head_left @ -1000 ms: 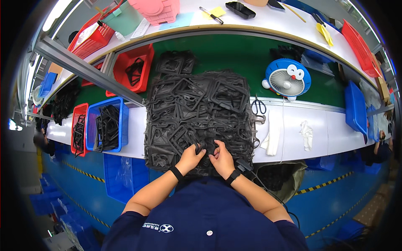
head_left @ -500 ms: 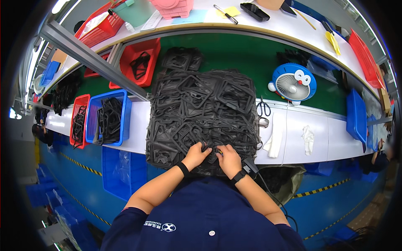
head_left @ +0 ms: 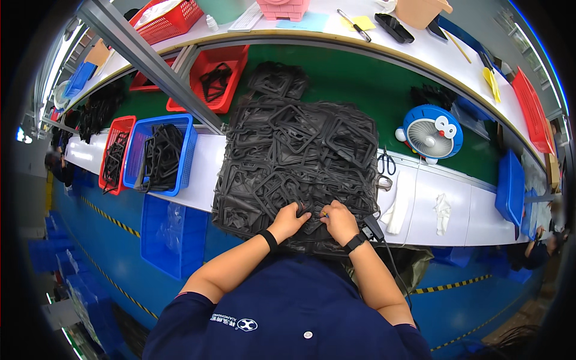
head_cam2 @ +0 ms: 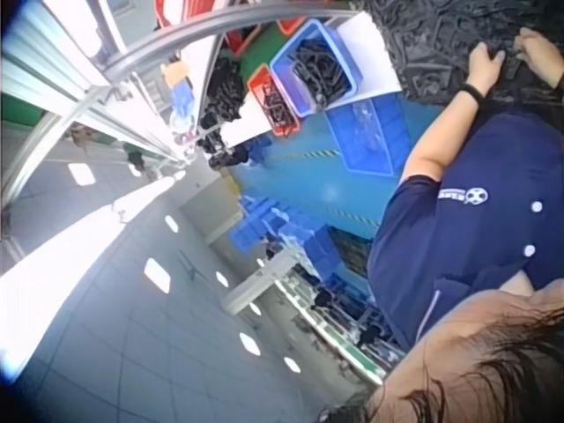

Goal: Assembling and inspecting black plastic frame components at a factory assembly line workstation.

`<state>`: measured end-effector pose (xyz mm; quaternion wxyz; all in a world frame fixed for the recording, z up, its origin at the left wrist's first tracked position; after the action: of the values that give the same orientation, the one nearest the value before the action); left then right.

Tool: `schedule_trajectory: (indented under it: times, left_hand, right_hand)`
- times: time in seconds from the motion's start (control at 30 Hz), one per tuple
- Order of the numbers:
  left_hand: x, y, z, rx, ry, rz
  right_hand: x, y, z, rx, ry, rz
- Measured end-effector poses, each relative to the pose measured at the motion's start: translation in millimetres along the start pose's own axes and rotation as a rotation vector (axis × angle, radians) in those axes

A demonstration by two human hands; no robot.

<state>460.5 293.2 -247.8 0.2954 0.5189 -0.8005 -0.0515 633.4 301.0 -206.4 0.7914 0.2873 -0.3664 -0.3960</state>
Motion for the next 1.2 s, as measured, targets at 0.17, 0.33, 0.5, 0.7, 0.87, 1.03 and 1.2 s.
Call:
schedule_trajectory:
  times: [0.17,0.33,0.5,0.7,0.87,1.03,1.2]
  left_hand:
    - [0,-1,1,-0.006,0.003,0.008]
    - [2,0,-4,-0.021,0.002,0.018]
    - [9,0,-8,0.034,0.032,0.013]
    - [16,-9,-58,0.02,-0.074,0.059]
    - [9,-38,-56,-0.577,-0.117,0.094]
    - [8,-37,-54,-0.62,-0.151,0.051]
    - [13,-8,-68,-0.522,-0.125,0.026]
  right_hand:
    - [0,1,-8,-0.117,0.038,-0.029]
    - [18,11,-38,-0.577,0.029,-0.144]
    - [102,15,-112,-0.859,-0.179,-0.045]
    - [263,-55,-242,-0.458,-0.793,-0.187]
    - [267,-53,-235,-0.15,-1.083,-0.232]
    - [170,9,-147,-0.159,-0.468,-0.71]
    - [62,22,-49,-0.066,-0.094,-0.524]
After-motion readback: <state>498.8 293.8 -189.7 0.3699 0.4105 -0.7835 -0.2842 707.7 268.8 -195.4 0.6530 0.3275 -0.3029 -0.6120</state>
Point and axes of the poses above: each hand's wrist, its own x-axis away from the middle knuckle, its own y-axis out of the back of the hand, z = x × y, the point moved 4 cm from there along -x, towards the middle knuckle, and after that the axes turned 11 degrees about z, right-handed, at the moved point
